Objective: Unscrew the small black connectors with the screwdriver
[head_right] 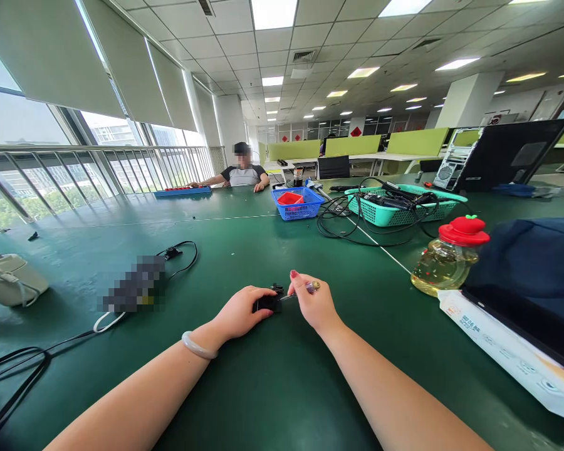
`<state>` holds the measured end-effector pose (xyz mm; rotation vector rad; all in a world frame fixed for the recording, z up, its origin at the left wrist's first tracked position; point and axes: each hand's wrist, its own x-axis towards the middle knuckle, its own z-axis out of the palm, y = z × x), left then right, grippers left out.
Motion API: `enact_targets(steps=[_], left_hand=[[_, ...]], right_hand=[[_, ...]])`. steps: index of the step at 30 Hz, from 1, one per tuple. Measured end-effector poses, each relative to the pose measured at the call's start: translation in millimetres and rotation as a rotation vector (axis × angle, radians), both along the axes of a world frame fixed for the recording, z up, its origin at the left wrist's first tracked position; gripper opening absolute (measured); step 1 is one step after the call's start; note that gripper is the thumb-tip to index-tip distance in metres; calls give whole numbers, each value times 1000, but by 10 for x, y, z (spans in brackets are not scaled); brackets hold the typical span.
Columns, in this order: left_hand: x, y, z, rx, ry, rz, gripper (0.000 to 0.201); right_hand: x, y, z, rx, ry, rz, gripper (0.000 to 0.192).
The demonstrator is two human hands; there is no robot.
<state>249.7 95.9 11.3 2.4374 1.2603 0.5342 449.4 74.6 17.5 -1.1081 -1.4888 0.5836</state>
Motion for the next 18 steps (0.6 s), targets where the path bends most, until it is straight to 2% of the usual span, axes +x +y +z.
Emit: enact_targets(steps=[5, 18], left_hand=[[2, -6, 1, -6, -5, 3, 40], [-3, 20, 5, -5, -1, -68, 39]], right_hand=[[-2, -26, 25, -6, 63, 13, 68], [-32, -104, 43, 76, -234, 211, 58]])
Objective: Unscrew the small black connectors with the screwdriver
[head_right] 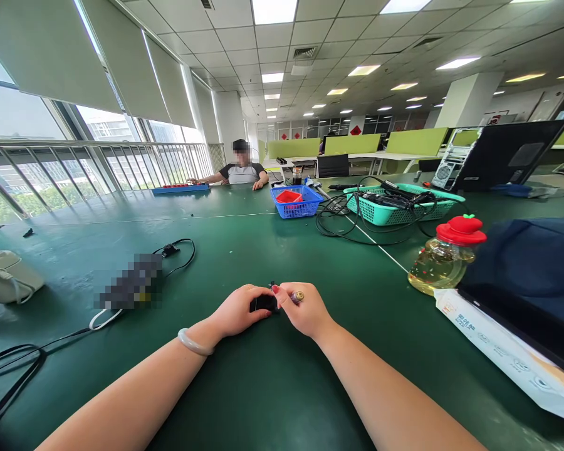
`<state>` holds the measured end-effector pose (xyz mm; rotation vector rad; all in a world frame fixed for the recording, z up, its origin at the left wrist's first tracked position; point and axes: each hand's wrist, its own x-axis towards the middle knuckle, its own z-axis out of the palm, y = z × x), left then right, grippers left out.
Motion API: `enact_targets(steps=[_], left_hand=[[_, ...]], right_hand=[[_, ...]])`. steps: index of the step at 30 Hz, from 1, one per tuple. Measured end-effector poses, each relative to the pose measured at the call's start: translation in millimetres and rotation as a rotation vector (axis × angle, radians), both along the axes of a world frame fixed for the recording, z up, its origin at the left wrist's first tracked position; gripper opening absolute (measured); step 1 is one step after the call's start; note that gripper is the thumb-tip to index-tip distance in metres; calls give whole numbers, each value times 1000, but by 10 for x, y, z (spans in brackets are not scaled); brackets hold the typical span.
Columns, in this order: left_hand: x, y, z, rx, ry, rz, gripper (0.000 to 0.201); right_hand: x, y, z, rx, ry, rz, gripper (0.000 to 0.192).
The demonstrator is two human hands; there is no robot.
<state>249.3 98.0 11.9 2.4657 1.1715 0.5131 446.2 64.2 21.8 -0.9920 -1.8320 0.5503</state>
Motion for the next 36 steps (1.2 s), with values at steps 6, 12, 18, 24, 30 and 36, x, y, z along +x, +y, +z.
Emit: enact_targets(steps=[6, 12, 18, 24, 30, 36], left_hand=[[1, -4, -6, 11, -28, -10, 36], [-7, -8, -10, 65, -9, -62, 36], [-6, -15, -4, 99, 42, -92, 32], [-3, -4, -17, 119, 47, -114, 33], [0, -3, -17, 131, 53, -137, 25], [1, -9, 0, 123, 99, -88, 38]], right_hand=[[-35, -73, 57, 197, -104, 59, 55], [-113, -84, 22, 376, -225, 141, 45], [-111, -66, -6, 300, -213, 120, 48], [-146, -96, 14, 343, -250, 117, 46], [-136, -73, 21, 107, -219, 134, 45], [-8, 29, 7, -110, -46, 92, 48]])
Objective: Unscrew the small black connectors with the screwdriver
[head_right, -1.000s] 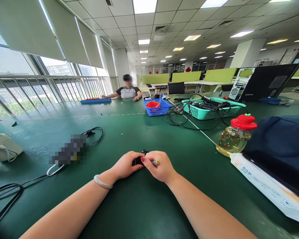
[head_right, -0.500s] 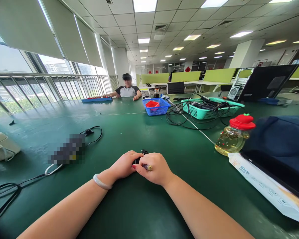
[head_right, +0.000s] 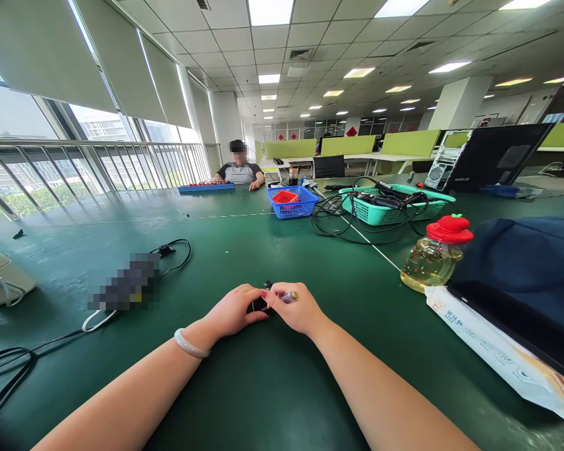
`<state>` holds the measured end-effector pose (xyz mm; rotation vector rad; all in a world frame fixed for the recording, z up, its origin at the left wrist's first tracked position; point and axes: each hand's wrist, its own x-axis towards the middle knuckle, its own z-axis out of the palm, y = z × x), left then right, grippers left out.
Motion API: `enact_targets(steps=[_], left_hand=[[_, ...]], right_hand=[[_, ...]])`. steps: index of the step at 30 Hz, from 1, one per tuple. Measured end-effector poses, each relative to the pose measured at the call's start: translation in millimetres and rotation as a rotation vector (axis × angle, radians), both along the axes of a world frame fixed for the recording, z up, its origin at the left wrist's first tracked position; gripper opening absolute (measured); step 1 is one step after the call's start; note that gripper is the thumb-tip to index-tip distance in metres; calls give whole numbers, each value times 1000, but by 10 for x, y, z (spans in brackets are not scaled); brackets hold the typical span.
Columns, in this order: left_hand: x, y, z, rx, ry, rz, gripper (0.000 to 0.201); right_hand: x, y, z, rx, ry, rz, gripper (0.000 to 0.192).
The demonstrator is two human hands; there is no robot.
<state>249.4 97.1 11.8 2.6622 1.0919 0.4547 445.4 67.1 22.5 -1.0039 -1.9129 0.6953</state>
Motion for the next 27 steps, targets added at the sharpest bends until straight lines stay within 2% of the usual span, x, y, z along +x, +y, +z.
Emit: enact_targets(steps=[3, 7, 11, 19, 22, 25, 27], left_hand=[[-2, -2, 7, 1, 19, 21, 42], [5, -6, 13, -13, 20, 38, 45], [15, -7, 2, -14, 11, 50, 48], [3, -18, 6, 54, -112, -8, 39], [4, -38, 35, 84, -158, 0, 38], [17, -49, 47, 129, -200, 41, 36], [26, -42, 35, 167, -218, 118, 36]], right_hand=[[31, -23, 38, 27, 55, -20, 50], [36, -83, 90, 152, 123, -107, 52], [47, -53, 45, 183, 53, -172, 49], [34, 11, -34, 102, -11, -62, 47], [69, 50, -54, -4, 191, -98, 52], [150, 144, -98, -92, 513, -241, 55], [212, 216, -133, -104, 627, -316, 54]])
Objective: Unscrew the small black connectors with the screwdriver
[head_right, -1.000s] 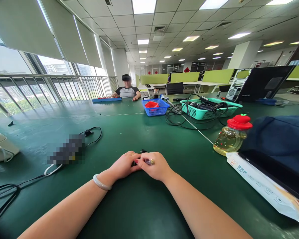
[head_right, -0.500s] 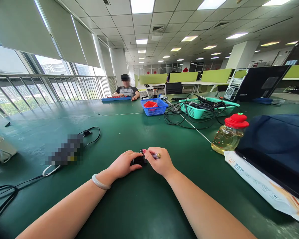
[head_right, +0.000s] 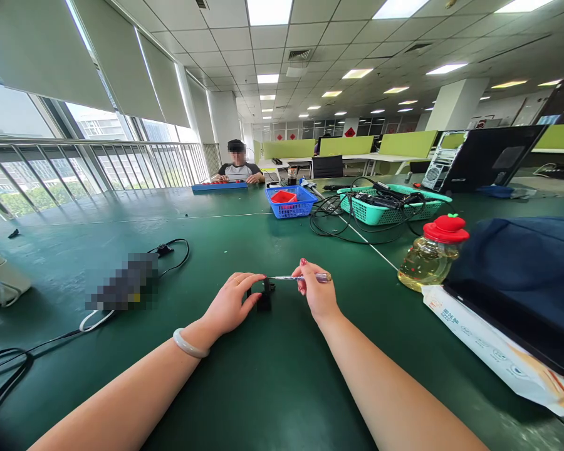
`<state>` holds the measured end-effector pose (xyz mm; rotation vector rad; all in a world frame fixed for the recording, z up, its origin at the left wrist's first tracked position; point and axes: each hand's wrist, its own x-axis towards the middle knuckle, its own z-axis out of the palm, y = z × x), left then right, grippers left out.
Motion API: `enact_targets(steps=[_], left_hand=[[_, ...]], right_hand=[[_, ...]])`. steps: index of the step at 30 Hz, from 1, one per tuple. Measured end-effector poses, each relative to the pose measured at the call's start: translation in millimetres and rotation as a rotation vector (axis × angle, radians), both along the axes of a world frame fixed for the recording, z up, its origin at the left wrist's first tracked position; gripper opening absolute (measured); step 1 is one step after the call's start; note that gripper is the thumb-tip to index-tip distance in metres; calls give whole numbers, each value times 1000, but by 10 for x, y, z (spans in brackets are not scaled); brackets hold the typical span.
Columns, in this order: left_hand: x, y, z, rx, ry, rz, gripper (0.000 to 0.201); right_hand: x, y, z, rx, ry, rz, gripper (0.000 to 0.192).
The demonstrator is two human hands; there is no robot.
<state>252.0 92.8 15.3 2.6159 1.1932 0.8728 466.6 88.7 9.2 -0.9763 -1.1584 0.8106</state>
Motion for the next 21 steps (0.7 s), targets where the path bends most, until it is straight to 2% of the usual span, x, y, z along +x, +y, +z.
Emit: enact_targets(steps=[5, 8, 12, 18, 21], left_hand=[[-6, 47, -73, -7, 73, 314, 43], [-24, 52, -99, -55, 199, 392, 42], [-24, 16, -94, -54, 275, 391, 38], [-4, -5, -50, -38, 266, 396, 33], [6, 9, -31, -46, 218, 332, 41]], right_hand=[[86, 116, -97, -94, -33, 6, 52], [77, 125, -138, -165, -94, 34, 52], [54, 96, -140, -195, -221, 81, 48], [38, 75, -131, -181, -308, 99, 45], [30, 83, -139, -168, -320, 99, 46]])
